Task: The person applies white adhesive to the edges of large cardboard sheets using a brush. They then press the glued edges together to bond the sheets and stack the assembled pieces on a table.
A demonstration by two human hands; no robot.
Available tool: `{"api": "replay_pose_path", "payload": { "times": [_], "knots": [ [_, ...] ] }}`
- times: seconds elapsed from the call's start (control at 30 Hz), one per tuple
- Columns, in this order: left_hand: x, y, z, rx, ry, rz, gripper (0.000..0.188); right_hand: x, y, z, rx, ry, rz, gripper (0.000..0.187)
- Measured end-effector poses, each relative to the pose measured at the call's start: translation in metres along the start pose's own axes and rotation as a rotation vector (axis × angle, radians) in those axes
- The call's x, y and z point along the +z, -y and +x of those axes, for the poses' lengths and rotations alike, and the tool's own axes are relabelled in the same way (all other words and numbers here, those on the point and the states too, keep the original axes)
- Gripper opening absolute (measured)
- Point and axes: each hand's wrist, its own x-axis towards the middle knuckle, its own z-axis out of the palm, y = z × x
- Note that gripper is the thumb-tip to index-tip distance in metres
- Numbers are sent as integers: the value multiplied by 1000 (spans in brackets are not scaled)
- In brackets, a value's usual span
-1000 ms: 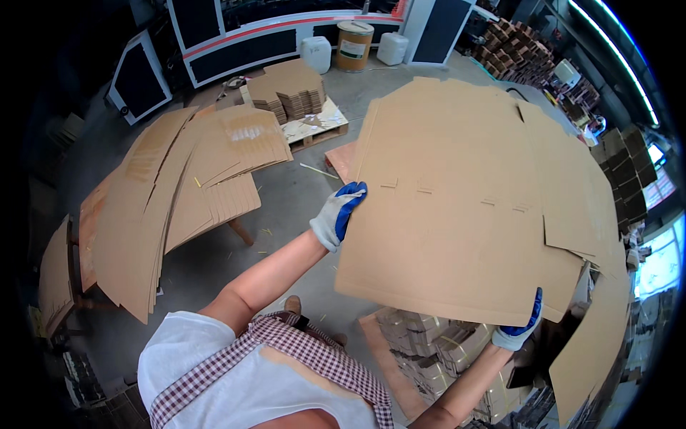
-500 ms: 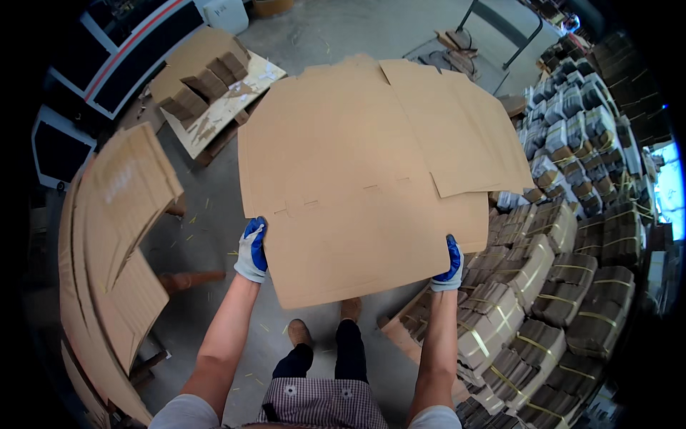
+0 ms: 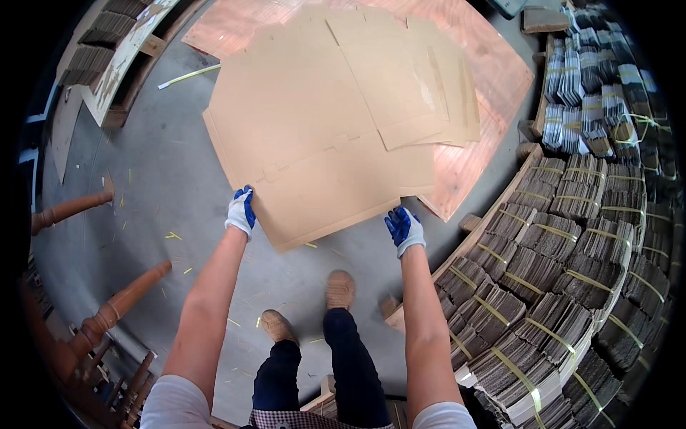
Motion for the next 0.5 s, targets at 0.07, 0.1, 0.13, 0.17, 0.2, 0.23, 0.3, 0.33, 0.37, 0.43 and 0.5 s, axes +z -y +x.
{"api": "replay_pose_path", "payload": {
  "times": [0.07, 0.1, 0.13, 0.17, 0.2, 0.23, 0.3, 0.33, 0.37, 0.43, 0.5],
  "knots": [
    [10, -24, -9, -666, 20, -607, 24, -15, -15, -25, -7, -63, -74, 33],
    [8, -31, -9, -639, 39, -371, 32, -22, -19, -35, 11, -22, -46, 35],
    [6, -43, -7, -581, 60, -114, 34, -27, -22, -46, 21, -29, -56, 34],
    [2, -55, -5, -518, 78, 141, 35, -30, -26, -56, 31, -36, -68, 33],
    [-5, -68, -5, -447, 95, 393, 36, -34, -28, -69, 39, -45, -79, 33],
    [-16, -75, -3, -414, 114, 470, 44, -34, -33, -78, 38, -33, -86, 31],
    [-39, -65, 3, -369, 133, 507, 45, -24, -45, -97, 72, -18, -110, 30],
    [-54, -62, 4, -357, 138, 530, 45, -20, -53, -106, 99, -7, -129, 29],
    [-59, -63, 2, -338, 259, 589, 44, -19, -55, -119, 128, -12, -115, 26],
    [-65, -86, -3, -292, 400, 658, 44, -44, -55, -141, 132, 30, -71, 25],
    [-52, -93, -3, -233, 388, 684, 35, -54, -54, -168, 132, 47, -79, 29]
  ]
}}
